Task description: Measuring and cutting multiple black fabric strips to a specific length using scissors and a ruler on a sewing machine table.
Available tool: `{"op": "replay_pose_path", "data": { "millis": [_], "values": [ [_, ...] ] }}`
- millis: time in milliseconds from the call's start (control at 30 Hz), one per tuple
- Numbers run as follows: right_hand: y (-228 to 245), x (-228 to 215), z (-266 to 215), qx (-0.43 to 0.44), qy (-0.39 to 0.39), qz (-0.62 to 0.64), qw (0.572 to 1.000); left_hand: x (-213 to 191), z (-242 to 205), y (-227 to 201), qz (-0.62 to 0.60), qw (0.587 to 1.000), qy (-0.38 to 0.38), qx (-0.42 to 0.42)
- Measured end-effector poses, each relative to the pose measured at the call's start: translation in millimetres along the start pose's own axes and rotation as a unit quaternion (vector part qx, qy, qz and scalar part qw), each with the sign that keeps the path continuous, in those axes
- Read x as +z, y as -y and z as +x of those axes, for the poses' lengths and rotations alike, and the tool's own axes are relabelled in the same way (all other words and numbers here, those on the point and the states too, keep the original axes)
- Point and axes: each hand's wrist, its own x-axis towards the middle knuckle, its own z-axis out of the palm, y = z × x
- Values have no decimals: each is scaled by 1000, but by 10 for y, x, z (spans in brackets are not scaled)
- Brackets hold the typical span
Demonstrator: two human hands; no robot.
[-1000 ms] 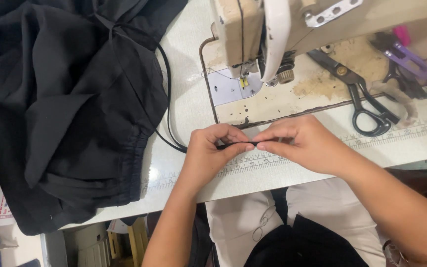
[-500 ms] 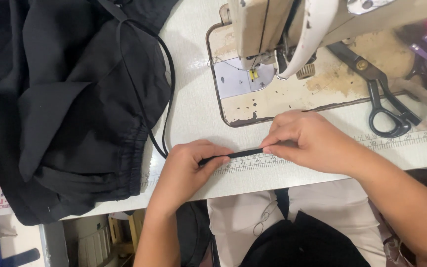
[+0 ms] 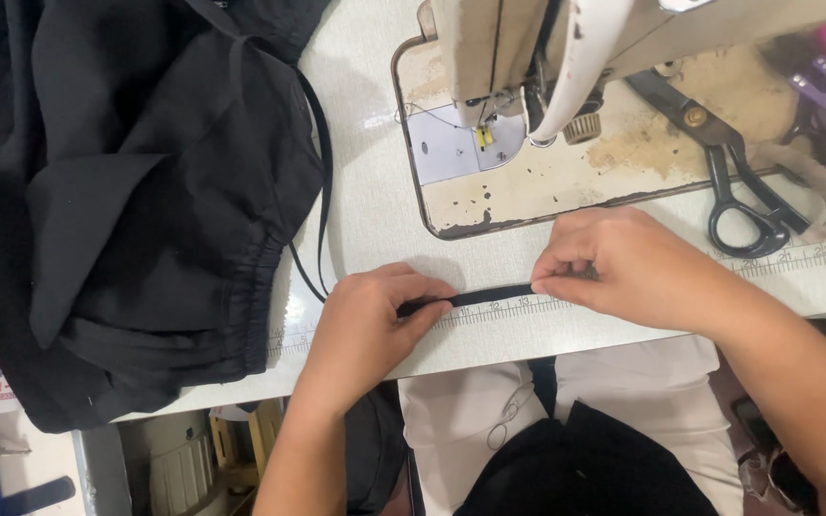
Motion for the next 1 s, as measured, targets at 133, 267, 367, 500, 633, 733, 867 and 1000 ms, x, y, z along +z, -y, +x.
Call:
{"op": "replay_pose_path", "data": {
  "millis": [133, 267, 367, 500, 633, 733, 867, 1000],
  "values": [
    [-9, -8, 20, -1, -2, -2, 1000, -64, -47, -27, 6, 1000, -3, -19],
    [-13, 7, 36, 8, 4, -2, 1000, -46, -104, -38, 6, 999, 2, -40],
    [117, -54, 31, 58, 22, -6, 998, -16, -84, -16, -5, 998, -3, -64],
    [328, -96, -48, 118, 34, 12, 992, 43, -68, 71, -7, 999, -9, -53],
    [63, 23, -56, -10, -38, 2, 999, 57, -110, 29, 11, 997, -17, -74],
    [95, 40, -83, -20, -51, 7, 998, 101, -117, 51, 6, 997, -32, -73],
    [159, 12, -81, 7, -53, 4, 999, 99, -65, 85, -14, 996, -42, -77],
    [155, 17, -85, 23, -46, 2, 999, 125, -69, 3, 34, 993, -44, -100]
  ]
}}
